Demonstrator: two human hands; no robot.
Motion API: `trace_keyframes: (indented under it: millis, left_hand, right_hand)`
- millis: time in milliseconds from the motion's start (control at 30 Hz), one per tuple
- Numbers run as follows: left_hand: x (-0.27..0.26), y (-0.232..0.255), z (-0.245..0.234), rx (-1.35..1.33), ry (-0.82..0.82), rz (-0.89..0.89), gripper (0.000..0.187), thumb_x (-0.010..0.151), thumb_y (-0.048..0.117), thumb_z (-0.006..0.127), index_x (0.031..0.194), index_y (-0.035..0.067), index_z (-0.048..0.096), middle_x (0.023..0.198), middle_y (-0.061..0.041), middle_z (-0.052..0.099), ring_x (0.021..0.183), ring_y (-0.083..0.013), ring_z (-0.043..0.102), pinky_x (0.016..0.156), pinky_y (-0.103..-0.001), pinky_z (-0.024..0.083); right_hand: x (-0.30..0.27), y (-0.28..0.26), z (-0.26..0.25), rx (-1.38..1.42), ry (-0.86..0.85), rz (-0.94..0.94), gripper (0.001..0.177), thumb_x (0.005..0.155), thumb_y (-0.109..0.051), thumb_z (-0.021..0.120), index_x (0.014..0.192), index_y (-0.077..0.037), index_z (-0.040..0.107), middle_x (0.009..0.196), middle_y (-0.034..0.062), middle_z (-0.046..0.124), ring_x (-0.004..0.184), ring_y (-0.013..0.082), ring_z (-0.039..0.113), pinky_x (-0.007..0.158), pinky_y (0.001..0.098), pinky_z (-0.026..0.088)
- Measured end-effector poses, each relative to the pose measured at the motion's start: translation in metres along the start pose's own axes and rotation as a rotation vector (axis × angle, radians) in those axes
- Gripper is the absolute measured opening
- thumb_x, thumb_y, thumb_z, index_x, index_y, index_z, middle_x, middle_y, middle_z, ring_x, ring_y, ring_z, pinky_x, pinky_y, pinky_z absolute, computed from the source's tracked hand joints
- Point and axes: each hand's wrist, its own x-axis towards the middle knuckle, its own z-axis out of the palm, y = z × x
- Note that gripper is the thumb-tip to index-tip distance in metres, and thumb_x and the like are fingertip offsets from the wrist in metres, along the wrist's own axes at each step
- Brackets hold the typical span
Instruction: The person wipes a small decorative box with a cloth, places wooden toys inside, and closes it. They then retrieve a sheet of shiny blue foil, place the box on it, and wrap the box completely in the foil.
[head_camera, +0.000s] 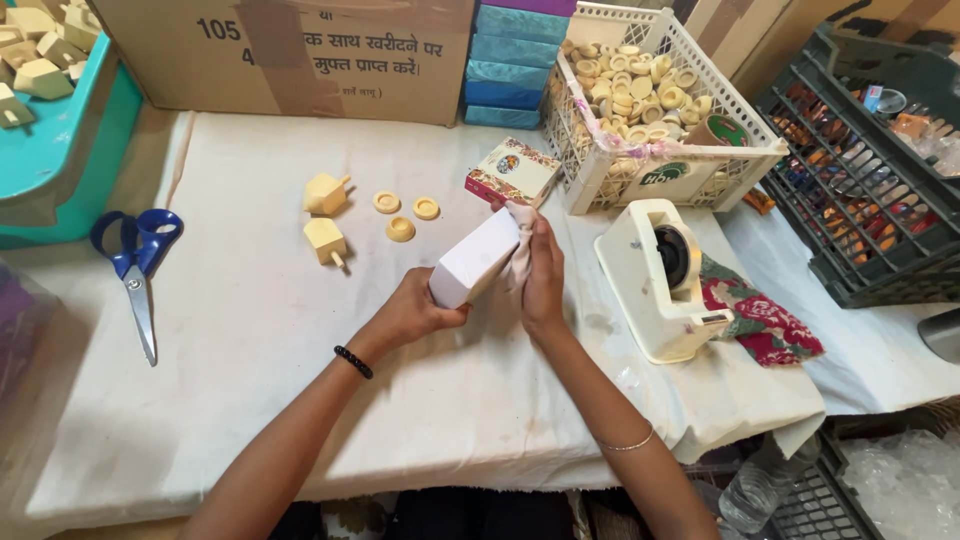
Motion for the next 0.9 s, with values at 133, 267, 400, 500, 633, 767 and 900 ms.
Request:
trace_keyframes:
  millis: [133,267,400,500,633,767,900]
  left_hand:
    - [0.005,-0.02,0.001,-0.147,-0.038,0.05,0.031,0.073,0.011,0.08,0.098,-0.005,0.072,0.087,-0.003,0.074,0.082,-0.0077,0.067,0.077,-0.027,0.056]
    - [-0.003,-0.003,-0.003,-0.203,0.041,0.061,0.037,0.076,0.013,0.081,0.107,-0.004,0.07,0.093,-0.002,0.074,0.084,-0.0069,0.064,0.076,-0.027,0.055]
    - [-0.007,0.013,-0.004,-0.284,0.139,0.222,0.048,0.075,0.014,0.082,0.117,-0.001,0.064,0.101,0.001,0.071,0.09,-0.0057,0.064,0.078,-0.025,0.055]
    - [-0.01,0.011,-0.001,-0.259,0.097,0.218,0.044,0.079,0.017,0.082,0.116,0.0,0.067,0.101,-0.002,0.073,0.09,-0.0057,0.065,0.078,-0.025,0.057]
    - [-0.001,-0.019,0.008,-0.087,0.062,0.231,0.033,0.085,0.015,0.084,0.112,0.0,0.074,0.097,-0.01,0.078,0.09,-0.0145,0.067,0.082,-0.034,0.058]
    - [-0.008,0.018,0.007,0.458,0.179,0.85,0.062,0.069,0.011,0.086,0.128,0.014,0.066,0.141,-0.007,0.065,0.13,-0.0289,0.061,0.114,-0.045,0.039]
    - [-0.02,0.038,0.008,0.849,0.243,0.797,0.077,0.063,0.019,0.08,0.138,0.019,0.063,0.151,0.0,0.054,0.127,-0.0282,0.054,0.106,-0.043,0.045]
  right_hand:
    - [-0.001,0.02,-0.006,0.248,-0.02,0.2,0.057,0.112,-0.044,0.032,0.14,0.0,0.056,0.139,0.0153,0.066,0.129,0.0241,0.06,0.113,0.0354,0.043]
    - [-0.004,0.028,-0.009,-0.032,0.066,0.479,0.055,0.107,-0.042,0.035,0.141,-0.005,0.057,0.13,0.0086,0.067,0.12,0.0174,0.061,0.106,0.0312,0.046]
    - [-0.002,0.039,-0.016,0.099,0.029,0.57,0.052,0.106,-0.038,0.038,0.143,-0.006,0.056,0.129,0.0056,0.067,0.117,0.0143,0.062,0.101,0.0293,0.05]
    - [-0.003,0.056,-0.023,0.22,0.051,0.674,0.05,0.114,-0.043,0.041,0.139,-0.003,0.057,0.119,0.0096,0.063,0.104,0.0193,0.06,0.09,0.0374,0.053]
    - [-0.005,0.034,-0.007,0.532,0.025,0.802,0.043,0.103,-0.038,0.04,0.13,-0.011,0.059,0.118,0.0082,0.07,0.105,0.0214,0.068,0.089,0.0406,0.057]
    - [-0.019,0.062,-0.017,0.767,-0.252,0.831,0.044,0.106,-0.031,0.044,0.138,-0.002,0.053,0.129,0.012,0.066,0.117,0.0236,0.067,0.1,0.04,0.057]
    - [-0.026,0.069,-0.019,0.56,-0.459,0.757,0.047,0.1,-0.014,0.047,0.146,-0.018,0.041,0.143,0.0028,0.056,0.125,0.0177,0.063,0.102,0.0394,0.056]
